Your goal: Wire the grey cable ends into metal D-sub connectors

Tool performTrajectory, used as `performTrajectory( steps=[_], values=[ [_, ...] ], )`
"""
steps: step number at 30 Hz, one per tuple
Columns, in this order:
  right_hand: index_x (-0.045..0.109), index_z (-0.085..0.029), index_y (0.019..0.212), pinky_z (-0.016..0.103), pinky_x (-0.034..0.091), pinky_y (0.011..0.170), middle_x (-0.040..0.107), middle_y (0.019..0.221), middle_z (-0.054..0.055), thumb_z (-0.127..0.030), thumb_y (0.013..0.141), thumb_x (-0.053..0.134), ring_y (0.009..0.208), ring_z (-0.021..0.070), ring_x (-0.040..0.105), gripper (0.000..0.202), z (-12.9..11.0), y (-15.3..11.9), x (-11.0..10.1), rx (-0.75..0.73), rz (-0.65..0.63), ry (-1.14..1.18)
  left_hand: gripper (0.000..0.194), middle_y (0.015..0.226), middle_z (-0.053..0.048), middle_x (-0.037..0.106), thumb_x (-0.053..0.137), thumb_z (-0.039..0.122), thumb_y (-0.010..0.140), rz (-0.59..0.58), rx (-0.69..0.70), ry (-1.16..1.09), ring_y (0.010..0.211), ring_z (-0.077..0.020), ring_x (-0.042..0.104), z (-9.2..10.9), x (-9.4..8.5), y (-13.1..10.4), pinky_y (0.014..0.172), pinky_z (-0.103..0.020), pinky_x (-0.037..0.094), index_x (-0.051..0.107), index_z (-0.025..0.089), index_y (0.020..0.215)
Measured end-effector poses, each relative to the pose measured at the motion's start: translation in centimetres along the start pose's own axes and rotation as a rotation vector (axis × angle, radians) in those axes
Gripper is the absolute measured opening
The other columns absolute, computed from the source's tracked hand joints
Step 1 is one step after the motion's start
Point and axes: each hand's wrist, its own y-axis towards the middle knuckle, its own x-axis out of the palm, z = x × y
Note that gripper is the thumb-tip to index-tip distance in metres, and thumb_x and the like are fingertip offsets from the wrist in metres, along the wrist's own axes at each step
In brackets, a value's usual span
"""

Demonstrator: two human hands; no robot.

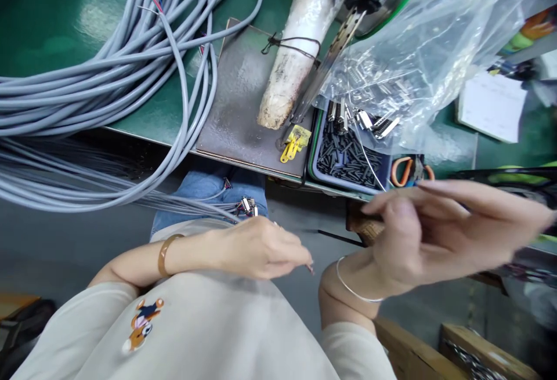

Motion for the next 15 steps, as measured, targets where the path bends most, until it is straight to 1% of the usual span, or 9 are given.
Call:
performTrajectory(
  steps=[1, 2, 4, 5, 6, 7, 10, 12, 15],
  values=[
    [0.061, -0.034, 0.121, 0.034, 0.044, 0.051, 0.069, 0.076, -0.002, -0.038, 0.096, 0.064, 0.056, 0.0187, 0.064, 0.025, -0.4, 0.5, -0.5, -0.027, -0.087, -0.086, 0.021, 0.085, -0.007, 0.079, 0.053, 0.005, 0.092, -0.064, -0.008, -0.031, 0.070, -0.0139, 0.072, 0.0, 0.4, -0.1, 0.065, -0.023, 0.052, 0.071, 0.016, 0.094],
    [0.060, -0.033, 0.122, 0.033, 0.048, 0.055, 0.075, 0.083, -0.001, -0.034, 0.096, 0.064, 0.061, 0.0179, 0.069, 0.026, -0.7, 1.0, -1.0, -0.021, -0.237, -0.169, 0.021, 0.087, -0.007, 0.080, 0.053, 0.005, 0.092, -0.089, -0.049, -0.086, 0.071, -0.0135, 0.072, -0.1, 0.7, -0.2, 0.065, -0.022, 0.052, 0.072, 0.015, 0.094],
    [0.063, -0.029, 0.112, 0.029, 0.051, 0.061, 0.078, 0.086, -0.001, -0.033, 0.097, 0.064, 0.070, 0.0172, 0.074, 0.016, -0.5, 2.3, -1.6, -0.017, -0.472, -0.345, 0.015, 0.085, -0.006, 0.079, 0.057, 0.009, 0.091, 0.006, -0.222, -0.203, 0.071, -0.0120, 0.070, -0.3, 0.5, -0.3, 0.064, -0.020, 0.050, 0.071, 0.015, 0.091],
    [0.064, -0.027, 0.100, 0.028, 0.050, 0.062, 0.077, 0.081, -0.002, -0.035, 0.096, 0.065, 0.071, 0.0174, 0.074, 0.009, -0.1, 2.9, -1.8, -0.035, -0.512, -0.449, 0.010, 0.083, -0.005, 0.077, 0.059, 0.012, 0.090, 0.107, -0.329, -0.267, 0.068, -0.0109, 0.068, -0.5, 0.2, -0.3, 0.062, -0.019, 0.049, 0.069, 0.015, 0.088],
    [0.063, -0.025, 0.090, 0.028, 0.047, 0.062, 0.075, 0.075, -0.002, -0.036, 0.095, 0.066, 0.069, 0.0176, 0.073, 0.012, 0.5, 3.5, -1.8, -0.063, -0.496, -0.549, 0.006, 0.078, -0.004, 0.075, 0.062, 0.015, 0.089, 0.233, -0.438, -0.331, 0.064, -0.0097, 0.064, -0.6, -0.4, -0.3, 0.058, -0.018, 0.047, 0.067, 0.015, 0.085],
    [0.061, -0.024, 0.083, 0.029, 0.044, 0.061, 0.072, 0.070, -0.001, -0.037, 0.093, 0.066, 0.065, 0.0176, 0.070, 0.017, 1.2, 4.0, -1.6, -0.086, -0.435, -0.651, 0.006, 0.074, -0.002, 0.071, 0.065, 0.018, 0.087, 0.365, -0.532, -0.407, 0.060, -0.0084, 0.061, -0.8, -1.0, -0.3, 0.056, -0.018, 0.046, 0.063, 0.016, 0.082],
    [0.060, -0.022, 0.083, 0.032, 0.036, 0.062, 0.066, 0.065, 0.001, -0.034, 0.092, 0.063, 0.061, 0.0192, 0.063, 0.015, 3.4, 5.4, -0.2, -0.083, -0.209, -0.894, 0.017, 0.061, 0.003, 0.059, 0.072, 0.024, 0.081, 0.677, -0.678, -0.591, 0.051, -0.0054, 0.050, -1.4, -2.9, -0.3, 0.049, -0.016, 0.040, 0.057, 0.017, 0.077],
    [0.061, -0.021, 0.087, 0.033, 0.036, 0.065, 0.066, 0.070, 0.003, -0.030, 0.095, 0.057, 0.066, 0.0206, 0.063, 0.012, 4.5, 6.1, 1.3, -0.060, -0.146, -0.941, 0.020, 0.058, 0.004, 0.056, 0.075, 0.025, 0.078, 0.794, -0.695, -0.633, 0.047, -0.0042, 0.045, -1.7, -3.9, -0.4, 0.042, -0.014, 0.030, 0.057, 0.017, 0.076],
    [0.061, -0.021, 0.092, 0.034, 0.041, 0.071, 0.068, 0.081, 0.006, -0.030, 0.097, 0.053, 0.076, 0.0224, 0.064, 0.013, 5.5, 7.1, 3.6, -0.089, -0.174, -0.895, 0.020, 0.060, 0.004, 0.058, 0.077, 0.024, 0.074, 0.879, -0.689, -0.671, 0.044, -0.0031, 0.039, -1.9, -4.6, -0.6, 0.038, -0.014, 0.021, 0.058, 0.017, 0.075]
  ],
)
